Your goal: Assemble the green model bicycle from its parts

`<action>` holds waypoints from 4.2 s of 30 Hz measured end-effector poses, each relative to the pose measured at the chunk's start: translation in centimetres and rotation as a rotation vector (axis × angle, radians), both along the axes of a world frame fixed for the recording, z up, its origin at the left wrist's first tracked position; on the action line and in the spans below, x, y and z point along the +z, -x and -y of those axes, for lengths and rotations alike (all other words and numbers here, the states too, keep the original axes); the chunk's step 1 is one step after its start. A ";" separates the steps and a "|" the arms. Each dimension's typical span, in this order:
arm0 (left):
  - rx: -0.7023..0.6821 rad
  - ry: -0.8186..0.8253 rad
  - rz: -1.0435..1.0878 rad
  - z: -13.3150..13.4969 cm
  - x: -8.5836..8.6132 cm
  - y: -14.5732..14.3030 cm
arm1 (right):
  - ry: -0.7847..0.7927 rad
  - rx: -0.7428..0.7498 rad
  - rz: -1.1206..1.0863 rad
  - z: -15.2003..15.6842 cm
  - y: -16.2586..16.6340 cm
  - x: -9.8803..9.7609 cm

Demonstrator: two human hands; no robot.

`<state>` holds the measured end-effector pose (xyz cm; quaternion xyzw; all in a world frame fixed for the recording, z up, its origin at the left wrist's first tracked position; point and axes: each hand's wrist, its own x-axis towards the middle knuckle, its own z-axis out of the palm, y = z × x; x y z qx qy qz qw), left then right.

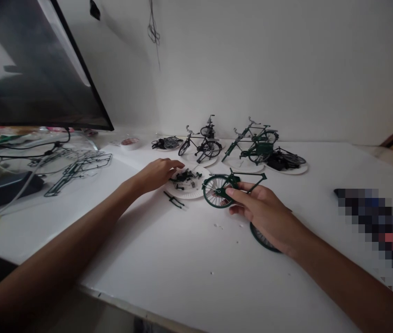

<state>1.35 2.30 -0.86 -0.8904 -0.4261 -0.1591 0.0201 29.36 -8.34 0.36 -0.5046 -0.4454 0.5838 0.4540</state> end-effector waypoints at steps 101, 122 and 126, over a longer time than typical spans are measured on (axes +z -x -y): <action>-0.082 -0.136 -0.128 -1.3 0.3 -1.5 | -0.035 0.064 0.092 -0.2 -0.3 -0.7; -0.087 0.213 0.672 3.2 2.2 -3.7 | -0.080 0.067 0.128 0.0 -0.3 -0.5; -0.156 0.273 0.683 4.3 0.8 -5.9 | -0.100 0.016 0.126 -0.2 -0.5 -0.4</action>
